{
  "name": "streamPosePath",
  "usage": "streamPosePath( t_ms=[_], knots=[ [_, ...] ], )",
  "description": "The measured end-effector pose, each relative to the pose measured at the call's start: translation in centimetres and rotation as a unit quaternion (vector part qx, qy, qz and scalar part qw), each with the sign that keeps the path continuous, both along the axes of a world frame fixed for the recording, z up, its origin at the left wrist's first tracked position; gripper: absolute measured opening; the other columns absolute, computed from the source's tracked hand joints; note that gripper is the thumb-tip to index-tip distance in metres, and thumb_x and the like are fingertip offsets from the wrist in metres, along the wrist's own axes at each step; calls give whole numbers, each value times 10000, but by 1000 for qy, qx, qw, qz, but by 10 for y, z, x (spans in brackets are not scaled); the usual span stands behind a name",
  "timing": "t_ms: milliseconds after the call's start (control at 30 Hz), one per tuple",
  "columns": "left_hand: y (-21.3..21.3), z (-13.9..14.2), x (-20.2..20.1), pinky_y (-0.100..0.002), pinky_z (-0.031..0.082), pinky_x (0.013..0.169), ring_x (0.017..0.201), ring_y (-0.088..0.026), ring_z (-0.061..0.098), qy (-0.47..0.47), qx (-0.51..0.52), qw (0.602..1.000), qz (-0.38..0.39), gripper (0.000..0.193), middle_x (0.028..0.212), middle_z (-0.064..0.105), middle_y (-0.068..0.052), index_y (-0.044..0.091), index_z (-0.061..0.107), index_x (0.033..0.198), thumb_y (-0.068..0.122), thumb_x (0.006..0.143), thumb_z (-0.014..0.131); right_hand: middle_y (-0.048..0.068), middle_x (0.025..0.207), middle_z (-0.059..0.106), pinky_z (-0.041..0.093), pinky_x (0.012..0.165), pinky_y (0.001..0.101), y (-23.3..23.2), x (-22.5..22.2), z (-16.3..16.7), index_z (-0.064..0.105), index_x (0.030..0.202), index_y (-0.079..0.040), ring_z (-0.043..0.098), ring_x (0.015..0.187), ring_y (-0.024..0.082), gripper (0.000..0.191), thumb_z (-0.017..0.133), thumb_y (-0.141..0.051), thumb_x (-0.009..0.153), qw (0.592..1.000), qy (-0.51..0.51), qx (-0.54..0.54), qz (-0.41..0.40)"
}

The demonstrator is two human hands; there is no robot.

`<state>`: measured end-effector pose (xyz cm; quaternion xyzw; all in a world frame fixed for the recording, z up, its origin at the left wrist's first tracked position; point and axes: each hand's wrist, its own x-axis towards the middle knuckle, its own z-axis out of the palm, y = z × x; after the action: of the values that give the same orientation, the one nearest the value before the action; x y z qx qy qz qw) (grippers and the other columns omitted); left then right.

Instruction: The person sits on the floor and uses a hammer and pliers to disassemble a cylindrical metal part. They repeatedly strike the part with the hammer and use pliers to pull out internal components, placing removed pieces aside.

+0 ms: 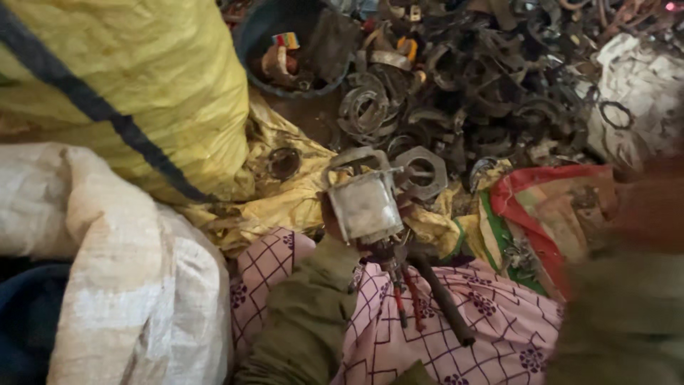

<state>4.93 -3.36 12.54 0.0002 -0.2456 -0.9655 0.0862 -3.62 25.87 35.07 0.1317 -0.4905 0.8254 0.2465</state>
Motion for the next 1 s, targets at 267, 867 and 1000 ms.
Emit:
streamPosePath(
  t_ms=[267,867,1000],
  knots=[
    [-4,0,2,-417,336,1193,1463,-290,357,-4,-51,998,-44,1193,1577,397,-131,44,276,1577,187,602,948,135,1429,615,516,1064,397,-112,121,-163,351,1547,-19,613,1285,274,995,834,-469,803,840,-334,226,363],
    [-26,176,69,-438,293,1326,1620,-309,322,187,-506,841,-32,1413,1702,364,-172,28,249,1661,255,515,1045,210,1434,591,508,1117,413,-36,146,-107,454,1480,25,607,1335,284,1028,968,-174,613,907,16,420,33],
    [0,189,81,-424,377,1328,1552,-292,478,178,-439,879,-55,1316,1655,482,-170,8,323,1647,302,582,1039,191,1403,597,568,1060,410,-25,161,-109,416,1466,-8,657,1277,260,999,979,-198,664,918,85,386,38]
  ],
)
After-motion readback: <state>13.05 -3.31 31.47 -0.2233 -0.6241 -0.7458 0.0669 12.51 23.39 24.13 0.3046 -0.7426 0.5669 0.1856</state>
